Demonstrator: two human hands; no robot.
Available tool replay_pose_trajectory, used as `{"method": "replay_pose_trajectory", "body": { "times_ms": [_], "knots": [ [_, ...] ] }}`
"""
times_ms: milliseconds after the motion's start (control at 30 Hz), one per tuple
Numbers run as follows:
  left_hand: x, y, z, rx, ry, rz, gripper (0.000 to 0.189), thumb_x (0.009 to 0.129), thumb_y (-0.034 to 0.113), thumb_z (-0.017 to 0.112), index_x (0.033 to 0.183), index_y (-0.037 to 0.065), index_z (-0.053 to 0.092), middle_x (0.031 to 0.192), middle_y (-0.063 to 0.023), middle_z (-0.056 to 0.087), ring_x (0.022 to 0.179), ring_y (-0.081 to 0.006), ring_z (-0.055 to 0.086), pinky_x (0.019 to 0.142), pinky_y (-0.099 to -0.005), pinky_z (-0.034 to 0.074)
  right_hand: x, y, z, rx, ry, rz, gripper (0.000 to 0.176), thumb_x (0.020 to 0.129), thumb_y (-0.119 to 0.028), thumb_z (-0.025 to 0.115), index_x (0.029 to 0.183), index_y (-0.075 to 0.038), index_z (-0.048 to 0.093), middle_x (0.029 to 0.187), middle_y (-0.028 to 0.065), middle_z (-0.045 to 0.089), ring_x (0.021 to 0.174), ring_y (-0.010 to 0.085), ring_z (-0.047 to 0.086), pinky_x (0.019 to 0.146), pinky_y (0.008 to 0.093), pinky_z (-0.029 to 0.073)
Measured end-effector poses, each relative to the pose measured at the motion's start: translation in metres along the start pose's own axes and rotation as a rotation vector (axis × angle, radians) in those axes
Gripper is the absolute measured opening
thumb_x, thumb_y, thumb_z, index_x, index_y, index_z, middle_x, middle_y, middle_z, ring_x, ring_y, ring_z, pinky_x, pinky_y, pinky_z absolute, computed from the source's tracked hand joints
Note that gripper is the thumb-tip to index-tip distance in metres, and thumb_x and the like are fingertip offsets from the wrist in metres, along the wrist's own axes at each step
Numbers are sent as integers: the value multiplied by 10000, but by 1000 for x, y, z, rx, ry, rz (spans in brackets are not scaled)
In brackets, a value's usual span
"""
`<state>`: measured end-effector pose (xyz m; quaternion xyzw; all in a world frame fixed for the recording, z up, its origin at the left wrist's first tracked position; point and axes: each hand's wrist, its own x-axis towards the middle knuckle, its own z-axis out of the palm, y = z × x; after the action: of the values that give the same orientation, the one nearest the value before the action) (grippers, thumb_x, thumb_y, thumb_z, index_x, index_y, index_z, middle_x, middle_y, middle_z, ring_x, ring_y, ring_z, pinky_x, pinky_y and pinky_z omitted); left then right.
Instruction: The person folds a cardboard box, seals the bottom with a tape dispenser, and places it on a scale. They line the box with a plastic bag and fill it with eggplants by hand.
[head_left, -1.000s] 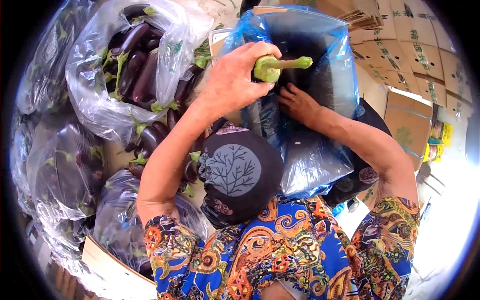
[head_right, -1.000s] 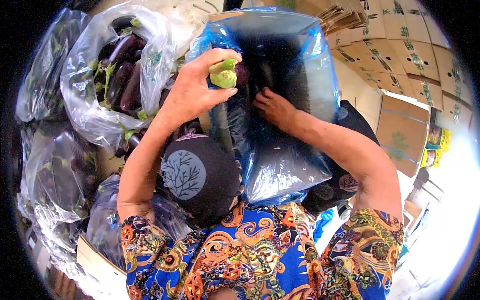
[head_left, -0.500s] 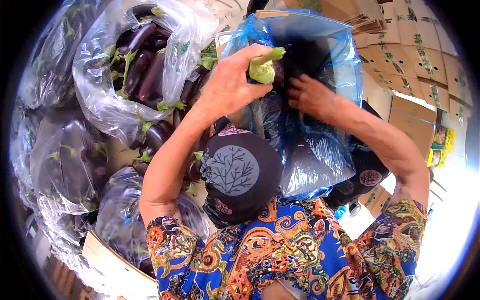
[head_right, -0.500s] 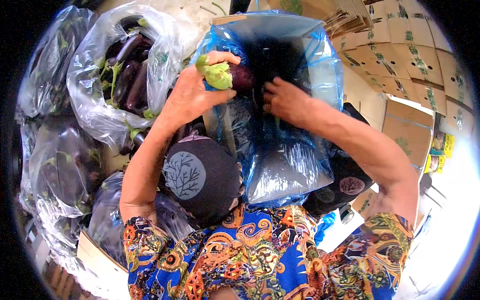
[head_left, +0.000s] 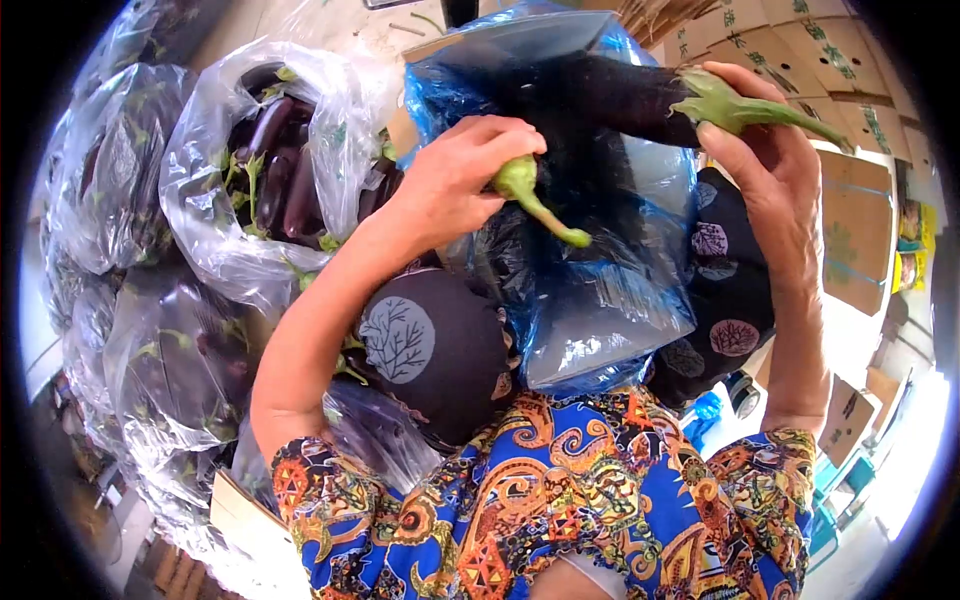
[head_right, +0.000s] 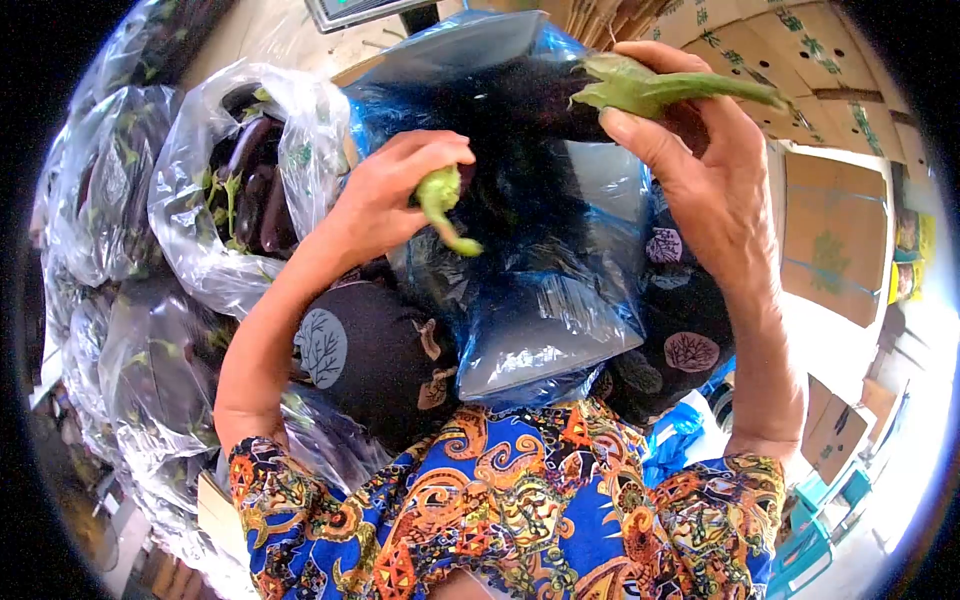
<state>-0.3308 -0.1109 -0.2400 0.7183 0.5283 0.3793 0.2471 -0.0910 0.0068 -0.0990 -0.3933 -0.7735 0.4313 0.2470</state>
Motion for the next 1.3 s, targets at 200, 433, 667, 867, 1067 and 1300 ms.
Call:
{"method": "replay_pose_trajectory", "body": {
  "times_ms": [200,433,667,867,1067,1300],
  "knots": [
    [39,-18,51,472,-262,251,618,655,-43,687,1236,97,529,1214,-131,536,1171,-345,497,918,-402,513,-7,8,9,216,217,-16,436,887,-146,711,1281,-27,565,1121,72,655,1033,130,604,914,256,470],
    [18,-42,92,225,-605,-15,668,752,117,701,1363,49,438,1323,-237,434,1176,-426,481,983,-481,444,-18,-8,3,184,173,115,457,912,-149,654,1337,-32,537,1253,127,603,1180,179,561,1063,316,398],
    [24,-50,92,325,-1005,-89,667,794,172,674,1409,75,434,1461,-287,347,1296,-439,419,1057,-462,402,-16,-6,4,154,124,52,457,910,-153,653,1337,-36,541,1245,118,611,1160,177,577,1031,311,431],
    [-3,-52,32,207,-670,44,218,792,104,646,971,-14,606,984,-159,627,995,-376,578,801,-480,463,-16,4,22,33,-38,115,424,877,-191,689,1244,-15,568,1010,90,684,936,141,625,856,277,487],
    [-18,-37,-4,555,-536,-61,119,832,115,616,806,0,606,871,-153,587,958,-336,551,847,-418,465,21,42,58,-344,-464,102,527,889,-471,595,1040,34,573,941,248,665,881,353,659,804,405,509],
    [-33,-33,-12,237,-173,94,196,802,67,661,986,2,645,977,-153,644,1041,-333,578,918,-397,475,50,115,154,-459,-853,325,655,862,-552,558,1133,43,586,1006,267,659,878,429,654,812,481,507]
  ]
}}
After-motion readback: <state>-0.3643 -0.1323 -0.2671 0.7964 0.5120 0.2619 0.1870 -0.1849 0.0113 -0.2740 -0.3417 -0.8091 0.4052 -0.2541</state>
